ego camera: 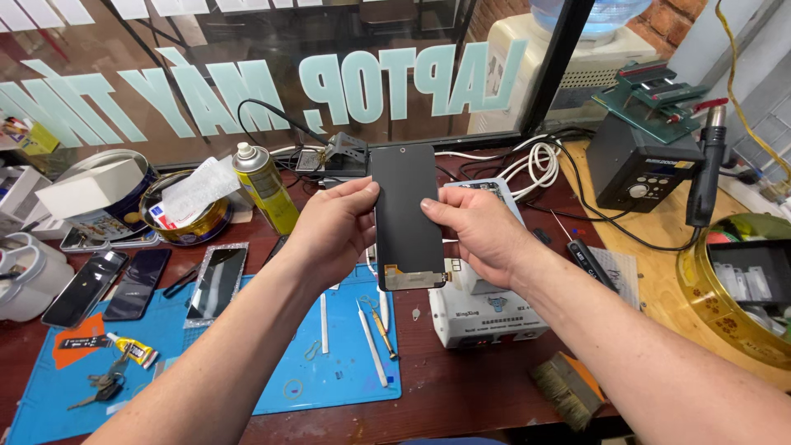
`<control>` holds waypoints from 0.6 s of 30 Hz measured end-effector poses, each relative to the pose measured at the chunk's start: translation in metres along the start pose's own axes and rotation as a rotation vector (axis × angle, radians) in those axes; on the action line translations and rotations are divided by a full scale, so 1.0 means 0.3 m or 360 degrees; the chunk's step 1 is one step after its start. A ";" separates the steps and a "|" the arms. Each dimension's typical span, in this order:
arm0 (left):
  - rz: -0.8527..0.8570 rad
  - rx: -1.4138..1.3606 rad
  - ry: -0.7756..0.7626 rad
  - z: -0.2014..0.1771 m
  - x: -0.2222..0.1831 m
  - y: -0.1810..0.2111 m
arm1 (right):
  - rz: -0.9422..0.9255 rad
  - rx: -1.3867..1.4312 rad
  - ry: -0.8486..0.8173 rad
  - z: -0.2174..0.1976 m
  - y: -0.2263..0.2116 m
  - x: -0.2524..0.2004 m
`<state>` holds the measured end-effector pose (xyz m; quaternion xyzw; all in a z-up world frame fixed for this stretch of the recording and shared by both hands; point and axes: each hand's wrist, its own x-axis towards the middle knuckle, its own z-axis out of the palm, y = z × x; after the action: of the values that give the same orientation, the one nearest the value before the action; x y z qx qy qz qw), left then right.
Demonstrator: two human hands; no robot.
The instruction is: The person disassembles a smartphone, removes the back cover and battery, and uses a spray can to clean the internal components. They then handle a new screen assembly and place the phone on a heating station.
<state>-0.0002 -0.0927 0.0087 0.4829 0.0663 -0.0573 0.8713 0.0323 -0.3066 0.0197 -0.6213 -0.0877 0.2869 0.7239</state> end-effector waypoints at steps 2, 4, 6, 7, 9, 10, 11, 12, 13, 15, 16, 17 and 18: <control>0.0036 -0.0061 -0.0067 0.032 -0.011 -0.016 | -0.0026 0.0030 -0.0049 -0.036 -0.014 -0.009; 0.0024 -0.0115 -0.0057 0.064 -0.019 -0.032 | -0.0059 0.0043 -0.0078 -0.065 -0.021 -0.014; 0.0015 -0.0139 -0.0072 0.090 -0.023 -0.041 | -0.0044 0.0058 -0.0106 -0.088 -0.025 -0.017; 0.0014 -0.0137 -0.0091 0.099 -0.026 -0.045 | -0.0040 0.0064 -0.0116 -0.099 -0.029 -0.019; -0.0046 -0.0078 -0.0071 0.105 -0.029 -0.051 | -0.0043 0.0067 -0.0078 -0.107 -0.029 -0.022; -0.0104 -0.0023 -0.0039 0.106 -0.026 -0.054 | -0.0044 0.0065 -0.0056 -0.109 -0.031 -0.020; -0.0161 0.0031 -0.0007 0.103 -0.022 -0.055 | -0.0027 0.0084 -0.0099 -0.108 -0.033 -0.014; -0.0134 0.0087 0.0026 0.093 -0.016 -0.047 | -0.0012 0.0104 -0.0132 -0.108 -0.036 -0.009; -0.0107 0.0143 0.0059 0.071 -0.012 -0.027 | 0.0003 0.0124 -0.0166 -0.110 -0.038 -0.003; -0.0085 0.0240 0.0261 0.003 -0.012 0.017 | 0.0015 -0.0057 -0.0033 -0.120 -0.038 0.004; -0.0067 0.0277 0.0431 -0.045 -0.017 0.055 | 0.0014 -0.0159 0.0025 -0.126 -0.047 0.014; -0.0063 0.0322 0.0510 -0.095 -0.017 0.084 | 0.0026 -0.0160 0.0040 -0.136 -0.053 0.019; -0.0067 0.0369 0.0596 -0.155 -0.026 0.106 | 0.0045 -0.0155 0.0053 -0.145 -0.051 0.019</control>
<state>-0.0054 -0.0362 0.0123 0.5806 0.2299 0.0079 0.7810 0.0628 -0.3415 0.0236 -0.6617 -0.0807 0.2820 0.6900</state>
